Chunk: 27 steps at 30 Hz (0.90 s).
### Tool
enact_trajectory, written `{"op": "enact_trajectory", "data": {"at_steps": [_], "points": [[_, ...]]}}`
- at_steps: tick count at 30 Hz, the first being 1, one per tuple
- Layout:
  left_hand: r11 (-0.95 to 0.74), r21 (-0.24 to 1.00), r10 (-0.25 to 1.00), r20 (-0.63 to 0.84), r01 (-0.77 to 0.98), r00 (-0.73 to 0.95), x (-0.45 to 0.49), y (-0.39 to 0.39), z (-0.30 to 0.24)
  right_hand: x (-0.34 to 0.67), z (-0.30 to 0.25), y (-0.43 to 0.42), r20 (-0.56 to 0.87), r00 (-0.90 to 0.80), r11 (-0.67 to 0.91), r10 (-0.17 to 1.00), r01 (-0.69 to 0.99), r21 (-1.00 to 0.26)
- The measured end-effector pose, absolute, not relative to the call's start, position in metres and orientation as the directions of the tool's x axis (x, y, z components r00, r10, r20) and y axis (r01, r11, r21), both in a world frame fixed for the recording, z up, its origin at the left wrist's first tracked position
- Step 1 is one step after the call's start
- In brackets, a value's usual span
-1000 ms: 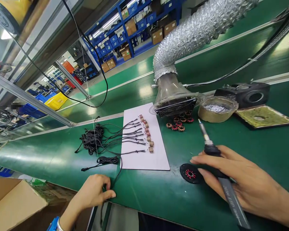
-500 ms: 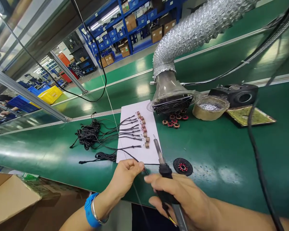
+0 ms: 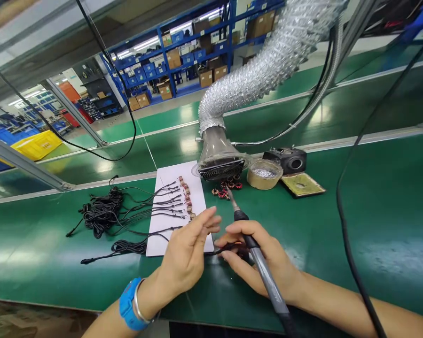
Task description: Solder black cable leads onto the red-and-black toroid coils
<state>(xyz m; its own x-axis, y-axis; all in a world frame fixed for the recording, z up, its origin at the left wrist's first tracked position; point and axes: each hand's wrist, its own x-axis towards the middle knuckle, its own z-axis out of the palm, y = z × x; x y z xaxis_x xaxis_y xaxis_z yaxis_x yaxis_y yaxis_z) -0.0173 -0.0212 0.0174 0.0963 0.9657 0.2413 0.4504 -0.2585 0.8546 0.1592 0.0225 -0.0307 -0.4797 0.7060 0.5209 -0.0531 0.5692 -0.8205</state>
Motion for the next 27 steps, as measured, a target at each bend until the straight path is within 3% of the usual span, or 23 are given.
{"op": "enact_trajectory", "data": {"at_steps": [4, 6, 12, 21, 27], "points": [[-0.051, 0.877, 0.968, -0.074, 0.477, 0.240, -0.003, -0.006, 0.016, 0.163, -0.026, 0.034, 0.659, -0.373, 0.727, 0.652, 0.064, -0.683], [0.021, 0.889, 0.956, -0.151, 0.457, 0.250, -0.004, -0.004, 0.010, 0.164, -0.028, 0.039, 0.671, -0.342, 0.736, 0.658, 0.099, -0.670], [0.101, 0.895, 0.954, -0.211, 0.433, 0.215, -0.016, -0.006, -0.011, 0.162, -0.041, 0.044, 0.538, -0.408, 0.574, 0.738, -0.041, -0.818], [0.177, 0.931, 0.956, -0.239, 0.318, 0.167, -0.010, -0.008, -0.017, 0.159, -0.039, 0.043, 0.338, -0.391, 0.337, 0.856, -0.075, -0.939], [0.193, 0.959, 0.963, -0.225, 0.207, 0.146, -0.009, -0.008, -0.023, 0.155, -0.037, 0.041, 0.230, -0.440, 0.175, 0.868, -0.163, -0.971]]}}
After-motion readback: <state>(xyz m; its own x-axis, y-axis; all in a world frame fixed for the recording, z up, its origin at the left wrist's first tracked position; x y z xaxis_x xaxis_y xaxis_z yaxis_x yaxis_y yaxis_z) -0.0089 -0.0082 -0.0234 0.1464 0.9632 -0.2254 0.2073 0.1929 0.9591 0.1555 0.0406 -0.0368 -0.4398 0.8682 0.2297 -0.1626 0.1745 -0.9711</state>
